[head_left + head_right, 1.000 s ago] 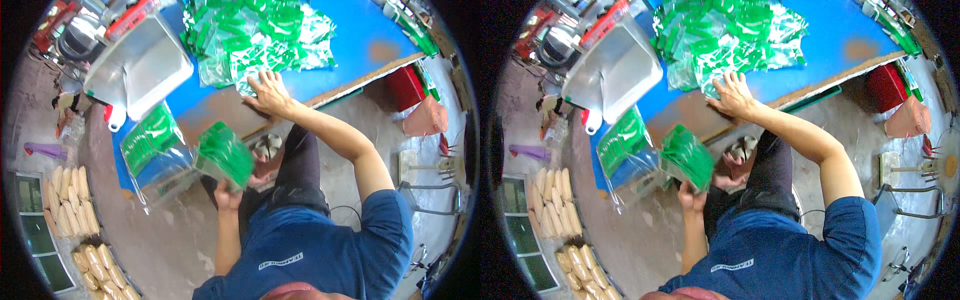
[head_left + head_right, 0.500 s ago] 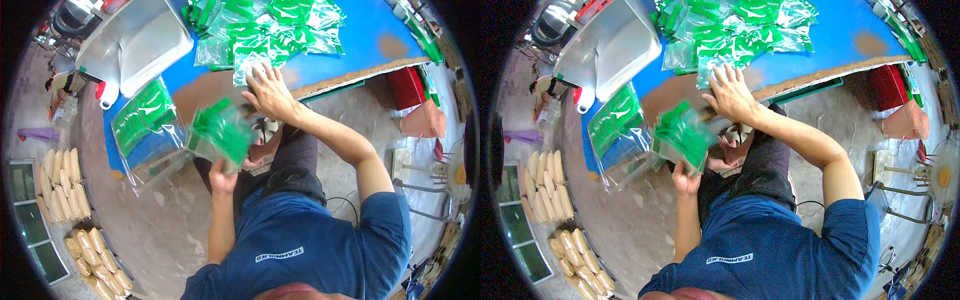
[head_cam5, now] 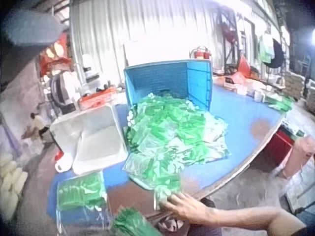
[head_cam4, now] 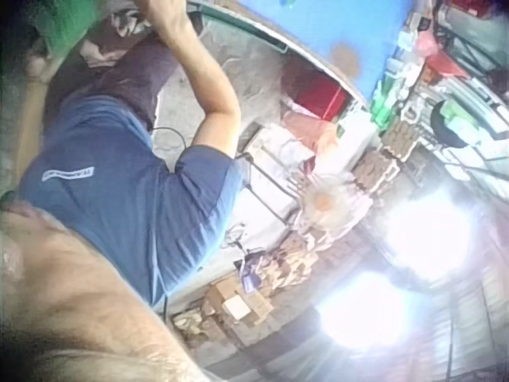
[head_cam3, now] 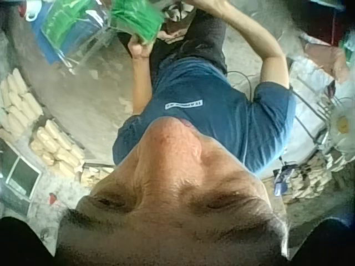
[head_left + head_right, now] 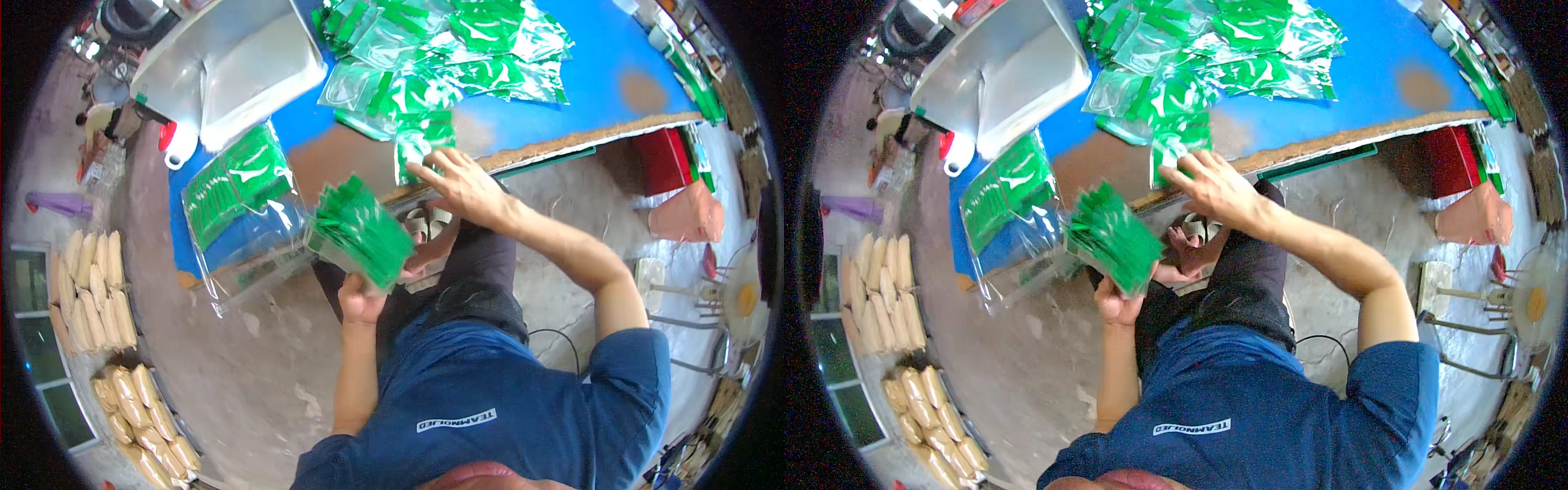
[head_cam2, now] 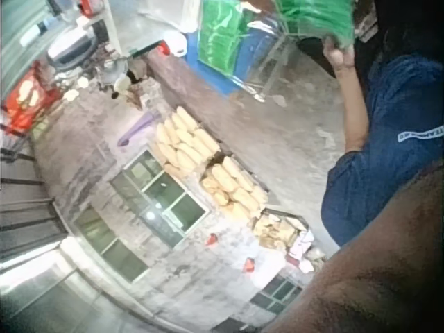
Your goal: Stacking and placing green plastic packets into a larger clear plastic bag.
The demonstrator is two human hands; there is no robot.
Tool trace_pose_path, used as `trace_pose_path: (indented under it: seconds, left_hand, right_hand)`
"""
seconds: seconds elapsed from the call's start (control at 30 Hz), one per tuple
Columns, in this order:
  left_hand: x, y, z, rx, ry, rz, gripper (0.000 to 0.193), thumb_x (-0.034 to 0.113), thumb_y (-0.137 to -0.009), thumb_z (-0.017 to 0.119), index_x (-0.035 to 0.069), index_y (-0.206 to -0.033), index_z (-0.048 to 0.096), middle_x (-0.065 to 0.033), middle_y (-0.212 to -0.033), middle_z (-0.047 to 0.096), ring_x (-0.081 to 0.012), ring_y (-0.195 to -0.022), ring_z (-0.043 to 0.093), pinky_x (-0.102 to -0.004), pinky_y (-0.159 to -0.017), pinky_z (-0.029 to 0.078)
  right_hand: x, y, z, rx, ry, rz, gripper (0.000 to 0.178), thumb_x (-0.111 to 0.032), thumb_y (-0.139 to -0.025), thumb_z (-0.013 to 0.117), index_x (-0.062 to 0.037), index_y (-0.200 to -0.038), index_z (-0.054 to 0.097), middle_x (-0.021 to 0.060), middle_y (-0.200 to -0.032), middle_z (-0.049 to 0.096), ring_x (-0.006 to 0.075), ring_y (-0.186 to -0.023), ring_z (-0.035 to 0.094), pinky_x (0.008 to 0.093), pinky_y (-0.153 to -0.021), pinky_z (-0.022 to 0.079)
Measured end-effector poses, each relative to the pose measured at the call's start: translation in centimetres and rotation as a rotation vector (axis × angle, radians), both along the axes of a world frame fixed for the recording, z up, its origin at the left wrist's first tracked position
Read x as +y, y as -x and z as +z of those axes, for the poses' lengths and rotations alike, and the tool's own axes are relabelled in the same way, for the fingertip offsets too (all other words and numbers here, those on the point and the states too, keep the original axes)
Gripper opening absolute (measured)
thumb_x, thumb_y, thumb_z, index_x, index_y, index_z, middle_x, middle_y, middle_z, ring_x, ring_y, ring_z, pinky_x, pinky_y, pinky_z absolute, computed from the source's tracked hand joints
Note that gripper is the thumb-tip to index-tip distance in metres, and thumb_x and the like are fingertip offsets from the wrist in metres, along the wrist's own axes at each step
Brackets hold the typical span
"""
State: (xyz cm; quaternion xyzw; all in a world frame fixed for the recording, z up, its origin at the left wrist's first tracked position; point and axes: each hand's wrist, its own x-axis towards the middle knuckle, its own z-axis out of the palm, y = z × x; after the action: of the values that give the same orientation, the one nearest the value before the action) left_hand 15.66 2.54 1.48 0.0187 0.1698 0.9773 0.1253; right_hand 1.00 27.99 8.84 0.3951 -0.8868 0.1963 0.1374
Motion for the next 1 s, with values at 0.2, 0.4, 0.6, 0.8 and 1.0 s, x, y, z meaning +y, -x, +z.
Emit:
trace_pose_path:
  seconds: [0.2,0.4,0.6,0.8,1.0]
  left_hand:
    - [2.5,1.1,2.9,0.084,-0.136,-0.028,0.073,0.027,-0.088,0.071,0.006,-0.15,0.038,-0.0176,-0.154,0.04,-0.0401,-0.144,0.034,-0.0672,-0.117,0.017]
    - [-0.1,1.0,-1.0,-0.146,-0.135,0.16,0.057,0.023,-0.09,0.07,0.003,-0.14,0.051,-0.0161,-0.147,0.05,-0.0372,-0.139,0.041,-0.0557,-0.121,0.026]
    - [-0.7,-0.5,-1.2,-0.121,0.029,0.095,0.058,0.024,-0.087,0.072,0.002,-0.138,0.053,-0.0145,-0.143,0.054,-0.0321,-0.135,0.048,-0.0497,-0.117,0.034]
    - [-1.2,-1.8,-1.7,-0.102,-0.055,0.016,0.074,0.028,-0.082,0.078,0.002,-0.143,0.047,-0.0126,-0.14,0.055,-0.0313,-0.132,0.05,-0.05,-0.115,0.036]
    - [2.8,1.7,4.4,-0.102,-0.222,0.013,0.08,0.027,-0.08,0.079,0.002,-0.146,0.043,-0.0155,-0.144,0.051,-0.0337,-0.138,0.045,-0.0515,-0.119,0.03]
  right_hand:
    - [-4.6,-5.0,0.9,-0.875,1.278,-0.194,0.011,-0.007,-0.097,0.064,-0.0048,-0.102,0.055,0.0026,-0.085,0.065,0.0048,-0.082,0.059,0.025,-0.069,0.05]
    - [-6.0,0.9,1.8,-0.124,0.482,-0.338,0.033,-0.035,-0.095,0.063,-0.0018,-0.095,0.066,0.0217,-0.087,0.06,0.0394,-0.081,0.062,0.0471,-0.071,0.051]
    - [-8.3,7.8,0.9,-0.045,-0.21,-0.588,0.045,-0.038,-0.09,0.065,0.0049,-0.103,0.064,0.0214,-0.105,0.062,0.033,-0.094,0.065,0.0446,-0.08,0.055]
    - [-6.1,9.0,1.3,0.045,-0.066,-0.383,0.017,-0.011,-0.079,0.065,-0.0002,-0.093,0.066,0.0207,-0.087,0.069,0.0295,-0.08,0.071,0.0389,-0.07,0.058]
    - [-6.0,-2.0,3.7,-0.962,1.087,-0.23,0.017,-0.003,-0.089,0.065,-0.0036,-0.104,0.056,0.0037,-0.094,0.065,0.01,-0.088,0.062,0.0276,-0.08,0.052]
